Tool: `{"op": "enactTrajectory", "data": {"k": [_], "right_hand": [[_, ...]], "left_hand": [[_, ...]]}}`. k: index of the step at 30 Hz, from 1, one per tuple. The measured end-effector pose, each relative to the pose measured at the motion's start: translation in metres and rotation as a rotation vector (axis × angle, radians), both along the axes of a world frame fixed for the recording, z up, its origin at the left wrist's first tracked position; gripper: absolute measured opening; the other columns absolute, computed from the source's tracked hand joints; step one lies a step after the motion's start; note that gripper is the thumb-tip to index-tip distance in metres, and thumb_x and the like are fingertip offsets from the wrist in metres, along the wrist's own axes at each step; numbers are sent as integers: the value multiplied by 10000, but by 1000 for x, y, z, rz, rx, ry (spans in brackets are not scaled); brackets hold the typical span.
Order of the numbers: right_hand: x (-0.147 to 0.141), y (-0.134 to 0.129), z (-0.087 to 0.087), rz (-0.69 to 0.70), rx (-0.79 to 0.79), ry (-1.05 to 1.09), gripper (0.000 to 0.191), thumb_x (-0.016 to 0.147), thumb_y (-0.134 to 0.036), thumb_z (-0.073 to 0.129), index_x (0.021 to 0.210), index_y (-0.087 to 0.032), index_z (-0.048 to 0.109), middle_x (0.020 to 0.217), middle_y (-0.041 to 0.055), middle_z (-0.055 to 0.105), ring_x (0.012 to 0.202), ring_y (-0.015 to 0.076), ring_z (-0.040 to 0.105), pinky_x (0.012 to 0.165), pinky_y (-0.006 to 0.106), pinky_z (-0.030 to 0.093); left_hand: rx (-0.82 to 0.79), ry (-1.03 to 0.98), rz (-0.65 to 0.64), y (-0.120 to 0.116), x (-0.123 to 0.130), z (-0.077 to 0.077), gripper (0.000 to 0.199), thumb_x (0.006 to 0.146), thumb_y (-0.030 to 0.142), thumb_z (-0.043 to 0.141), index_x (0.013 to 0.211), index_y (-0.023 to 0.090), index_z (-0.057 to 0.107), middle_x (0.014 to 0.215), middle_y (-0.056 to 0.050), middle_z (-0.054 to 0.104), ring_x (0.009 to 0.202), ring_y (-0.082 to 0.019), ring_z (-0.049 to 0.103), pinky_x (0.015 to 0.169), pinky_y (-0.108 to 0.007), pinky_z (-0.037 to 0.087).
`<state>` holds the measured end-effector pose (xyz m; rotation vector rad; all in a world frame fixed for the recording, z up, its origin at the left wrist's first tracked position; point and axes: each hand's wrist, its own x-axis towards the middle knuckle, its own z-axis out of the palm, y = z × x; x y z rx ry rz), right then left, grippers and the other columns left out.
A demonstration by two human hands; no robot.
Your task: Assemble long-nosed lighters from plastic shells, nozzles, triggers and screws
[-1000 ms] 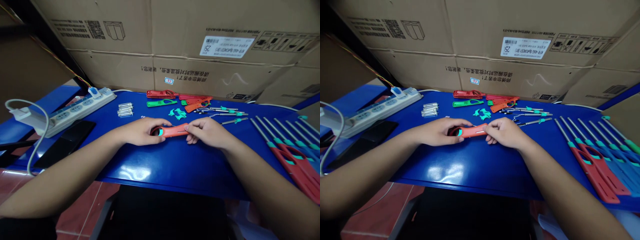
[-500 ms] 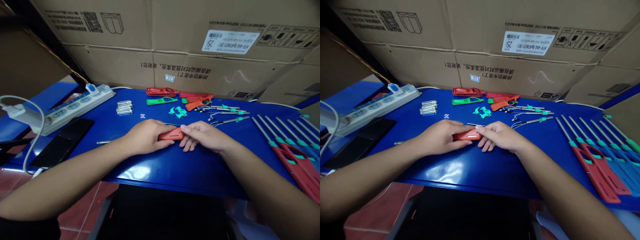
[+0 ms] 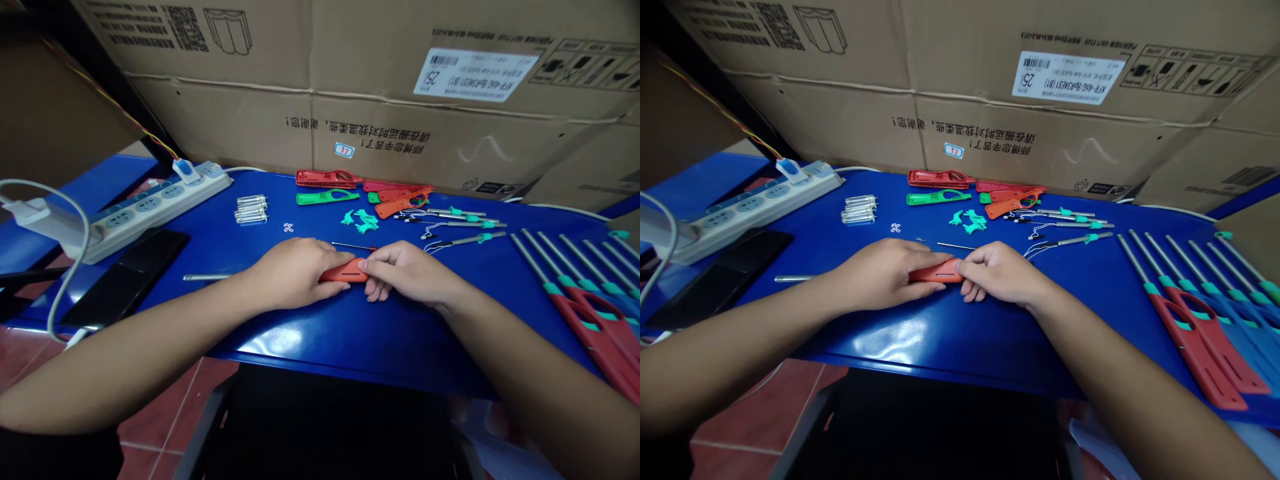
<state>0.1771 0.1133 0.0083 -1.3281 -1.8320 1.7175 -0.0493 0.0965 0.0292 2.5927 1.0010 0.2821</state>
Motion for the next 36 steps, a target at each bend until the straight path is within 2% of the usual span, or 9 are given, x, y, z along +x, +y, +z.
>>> {"op": "enactTrajectory", "data": {"k": [4, 8, 10, 15, 18, 25, 28, 31, 36], "right_hand": [[9, 4, 7, 19, 111, -94, 457, 886, -585, 609, 742, -161, 703, 679, 68, 727, 557, 154, 674, 518, 265, 515], [24, 19, 4, -132, 778, -377, 297, 903, -450, 617, 1020, -216, 756, 917, 73, 741, 784, 221, 680, 731, 372, 529], [29, 26, -4, -86, 962, -508, 307, 869, -375, 659, 1115, -214, 746, 1033, 101, 712, 943, 273, 658, 841, 421, 515], [35, 34, -9, 32, 969, -518, 144, 841, -288, 665, 922, -218, 762, 979, 86, 703, 967, 272, 646, 881, 433, 512], [43, 33, 5, -110, 932, -390, 123, 804, -313, 715, 888, -225, 731, 934, 63, 729, 892, 260, 675, 824, 434, 536], [56, 28, 32, -359, 686, 249, 268, 681, -353, 875, 891, -266, 735, 791, -2, 732, 693, 178, 692, 639, 327, 566], [53, 24, 32, -430, 748, 362, 198, 725, -346, 860, 873, -279, 748, 709, -20, 696, 624, 153, 660, 585, 299, 536], [47, 17, 32, -435, 912, 281, 113, 817, -364, 788, 840, -265, 739, 652, -19, 656, 551, 135, 606, 511, 281, 479], [30, 3, 32, -202, 1110, 55, 118, 896, -346, 690, 851, -238, 695, 721, 0, 696, 607, 149, 637, 573, 291, 478]], "left_hand": [[-7, -15, -2, 1, -2, -1, 371, 918, 354, 614, 1247, 194, 675, 996, -92, 720, 883, -236, 667, 760, -312, 480], [-57, -18, -26, 4, -2, -5, 348, 904, 340, 655, 1217, 195, 696, 1037, -84, 675, 951, -225, 642, 848, -320, 481], [-85, -40, -41, 7, -1, -10, 345, 897, 318, 676, 1222, 203, 696, 1054, -76, 656, 981, -216, 630, 884, -320, 474], [-91, -77, -14, 14, 1, -21, 407, 865, 356, 733, 1235, 193, 694, 1051, -74, 649, 1030, -233, 601, 936, -357, 455], [-83, -107, -8, 16, 1, -25, 475, 865, 395, 730, 1287, 185, 668, 1070, -85, 650, 1042, -240, 598, 953, -374, 451], [-114, -210, 25, 15, 2, -28, 421, 853, 333, 749, 1258, 235, 689, 1037, -58, 669, 964, -193, 629, 893, -325, 475], [-123, -223, 30, 16, 2, -28, 385, 837, 331, 769, 1208, 240, 718, 1022, -46, 686, 943, -181, 635, 874, -309, 476], [-116, -187, 60, 14, 4, -28, 397, 827, 361, 779, 1206, 253, 730, 960, -42, 679, 878, -176, 627, 806, -301, 484], [-109, -143, 82, 9, 7, -26, 409, 825, 374, 777, 1219, 272, 728, 948, -47, 675, 887, -190, 618, 798, -307, 481]]}}
